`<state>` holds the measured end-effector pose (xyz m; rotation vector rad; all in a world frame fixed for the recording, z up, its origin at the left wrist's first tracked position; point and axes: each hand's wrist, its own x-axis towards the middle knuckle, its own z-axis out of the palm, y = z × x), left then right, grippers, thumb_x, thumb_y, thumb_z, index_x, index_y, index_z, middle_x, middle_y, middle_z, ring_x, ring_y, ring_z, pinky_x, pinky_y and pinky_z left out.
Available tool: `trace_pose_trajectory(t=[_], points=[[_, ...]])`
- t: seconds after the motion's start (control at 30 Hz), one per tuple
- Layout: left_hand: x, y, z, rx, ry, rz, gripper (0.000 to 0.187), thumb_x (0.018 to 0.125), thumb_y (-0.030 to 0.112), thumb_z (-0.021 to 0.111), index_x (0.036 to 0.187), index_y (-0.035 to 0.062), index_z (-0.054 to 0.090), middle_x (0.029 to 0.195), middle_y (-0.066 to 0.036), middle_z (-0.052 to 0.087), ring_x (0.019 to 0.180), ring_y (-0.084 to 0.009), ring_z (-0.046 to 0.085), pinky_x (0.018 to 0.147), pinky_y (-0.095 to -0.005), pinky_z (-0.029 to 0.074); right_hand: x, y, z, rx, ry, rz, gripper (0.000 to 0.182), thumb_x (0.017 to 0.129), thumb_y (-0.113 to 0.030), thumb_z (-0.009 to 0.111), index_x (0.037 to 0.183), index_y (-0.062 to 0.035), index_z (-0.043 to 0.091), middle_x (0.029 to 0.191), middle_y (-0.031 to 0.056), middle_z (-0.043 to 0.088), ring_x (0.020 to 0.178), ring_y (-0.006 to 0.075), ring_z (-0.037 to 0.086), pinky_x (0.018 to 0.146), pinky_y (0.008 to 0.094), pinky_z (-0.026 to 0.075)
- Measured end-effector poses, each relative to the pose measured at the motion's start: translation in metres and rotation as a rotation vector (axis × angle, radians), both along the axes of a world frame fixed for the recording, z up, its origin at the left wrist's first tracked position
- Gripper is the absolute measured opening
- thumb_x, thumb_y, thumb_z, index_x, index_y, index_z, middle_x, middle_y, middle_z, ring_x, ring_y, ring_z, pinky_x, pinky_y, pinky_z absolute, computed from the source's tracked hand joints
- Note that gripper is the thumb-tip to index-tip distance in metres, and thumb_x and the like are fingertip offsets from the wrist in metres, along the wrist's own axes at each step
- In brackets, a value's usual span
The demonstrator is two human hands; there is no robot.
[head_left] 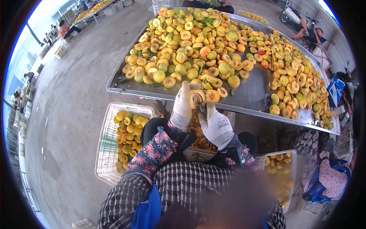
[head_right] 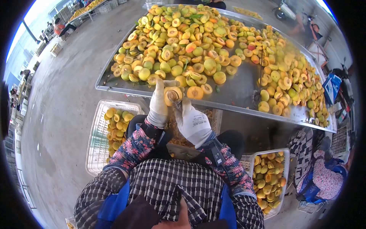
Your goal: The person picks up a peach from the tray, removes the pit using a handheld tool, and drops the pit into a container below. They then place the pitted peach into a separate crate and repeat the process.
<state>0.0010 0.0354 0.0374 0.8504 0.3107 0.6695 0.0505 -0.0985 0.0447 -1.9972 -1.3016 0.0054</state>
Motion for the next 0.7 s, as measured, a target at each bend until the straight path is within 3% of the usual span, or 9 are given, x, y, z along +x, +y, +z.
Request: trace_pose_trajectory(t=[0.07,0.27,0.37,0.47,0.57,0.7], points=[[0.001,-0.004,-0.001,0.058,0.008,0.063,0.057,0.101,0.051,0.035,0.109,-0.0015,0.054,0.096,-0.017,0.064,0.088,-0.0234,0.063,0.08,-0.034,0.052,0.0,0.0,-0.003,-0.059,0.053,0.002,0.036,0.09,-0.014,0.056,0.121,-0.0012,0.041,0.086,0.0253,0.062,0.076,0.0447,0.061,0.062,0.0506,0.047],[-0.006,-0.004,-0.002,0.033,0.114,0.042,0.053,0.102,0.047,0.036,0.101,-0.0018,0.057,0.093,-0.015,0.064,0.083,-0.0218,0.064,0.077,-0.0324,0.053,0.007,-0.011,-0.001,-0.209,-0.062,0.055,0.037,0.088,-0.013,0.057,0.118,-0.0001,0.04,0.08,0.0252,0.062,0.073,0.0443,0.061,0.061,0.0506,0.047],[-0.006,-0.007,-0.003,-0.011,0.113,0.023,0.051,0.102,0.046,0.037,0.098,-0.0014,0.057,0.095,-0.015,0.064,0.081,-0.0219,0.065,0.076,-0.0324,0.053,0.008,-0.014,-0.01,-0.243,-0.127,0.056,0.037,0.088,-0.021,0.058,0.115,0.0016,0.044,0.077,0.0222,0.063,0.071,0.0411,0.063,0.063,0.0479,0.05],[-0.005,-0.005,-0.013,-0.046,0.115,0.01,0.05,0.103,0.043,0.037,0.106,-0.0018,0.059,0.099,-0.013,0.063,0.084,-0.0208,0.064,0.079,-0.0316,0.053,-0.001,-0.012,-0.011,-0.213,0.162,0.036,0.04,0.087,-0.011,0.057,0.121,0.0013,0.039,0.078,0.027,0.061,0.073,0.0457,0.06,0.061,0.0513,0.046],[0.001,-0.005,-0.011,-0.119,0.04,-0.078,0.05,0.103,0.042,0.038,0.117,-0.0019,0.058,0.104,-0.011,0.063,0.088,-0.0183,0.064,0.082,-0.0297,0.052,0.009,-0.01,-0.015,-0.119,0.18,0.026,0.04,0.088,-0.02,0.059,0.117,0.0015,0.042,0.084,0.0264,0.063,0.076,0.0454,0.061,0.067,0.0509,0.048],[0.001,0.017,-0.02,0.054,0.286,-0.296,0.052,0.102,0.043,0.04,0.124,-0.0019,0.056,0.11,-0.01,0.063,0.094,-0.0152,0.063,0.085,-0.0271,0.051,0.028,-0.021,-0.011,-0.291,-0.003,0.054,0.039,0.088,-0.02,0.058,0.118,0.0,0.043,0.084,0.0254,0.063,0.077,0.044,0.062,0.067,0.0494,0.048]])
